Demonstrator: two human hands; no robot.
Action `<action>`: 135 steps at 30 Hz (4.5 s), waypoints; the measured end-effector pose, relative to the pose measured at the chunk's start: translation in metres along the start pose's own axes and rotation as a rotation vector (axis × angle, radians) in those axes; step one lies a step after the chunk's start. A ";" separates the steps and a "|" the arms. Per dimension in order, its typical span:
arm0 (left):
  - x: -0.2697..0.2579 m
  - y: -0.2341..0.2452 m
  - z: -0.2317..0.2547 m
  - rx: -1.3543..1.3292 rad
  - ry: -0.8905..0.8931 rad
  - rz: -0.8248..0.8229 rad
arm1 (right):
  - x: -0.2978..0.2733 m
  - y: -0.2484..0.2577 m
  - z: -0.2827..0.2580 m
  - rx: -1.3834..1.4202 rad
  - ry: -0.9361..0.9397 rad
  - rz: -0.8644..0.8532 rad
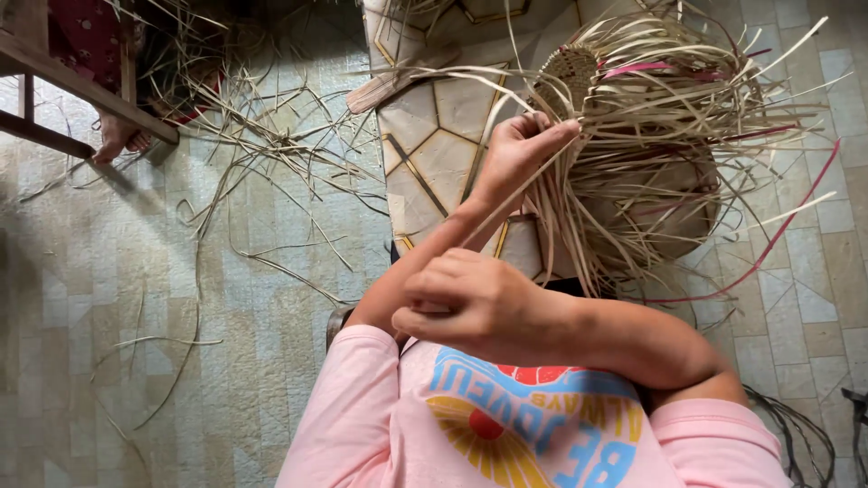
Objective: Weaving dried plant fibers into a basket
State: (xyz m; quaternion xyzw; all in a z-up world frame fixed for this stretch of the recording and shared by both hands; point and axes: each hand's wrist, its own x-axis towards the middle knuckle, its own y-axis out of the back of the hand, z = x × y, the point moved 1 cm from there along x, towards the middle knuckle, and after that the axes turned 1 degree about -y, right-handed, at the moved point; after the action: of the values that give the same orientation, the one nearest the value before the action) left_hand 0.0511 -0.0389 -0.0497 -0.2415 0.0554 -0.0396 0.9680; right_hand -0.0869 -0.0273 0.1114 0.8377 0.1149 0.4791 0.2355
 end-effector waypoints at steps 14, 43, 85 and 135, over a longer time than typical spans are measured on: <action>-0.096 0.010 0.104 0.660 -0.411 -0.816 | -0.068 0.088 0.133 -0.505 -0.381 -0.034; 0.008 0.185 0.149 1.842 -0.658 0.632 | -0.072 0.106 0.125 -0.650 -0.394 -0.195; -0.027 0.012 0.049 0.479 -0.353 -0.352 | -0.159 0.038 0.155 0.481 -0.962 0.696; -0.001 -0.036 0.030 0.671 -0.242 -0.081 | -0.057 0.117 0.134 -1.299 0.138 -0.239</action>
State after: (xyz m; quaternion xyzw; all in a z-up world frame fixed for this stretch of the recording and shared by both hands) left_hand 0.0520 -0.0564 -0.0065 0.0851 -0.0854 -0.0649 0.9906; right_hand -0.0051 -0.1905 0.0703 0.4742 -0.0902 0.4742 0.7362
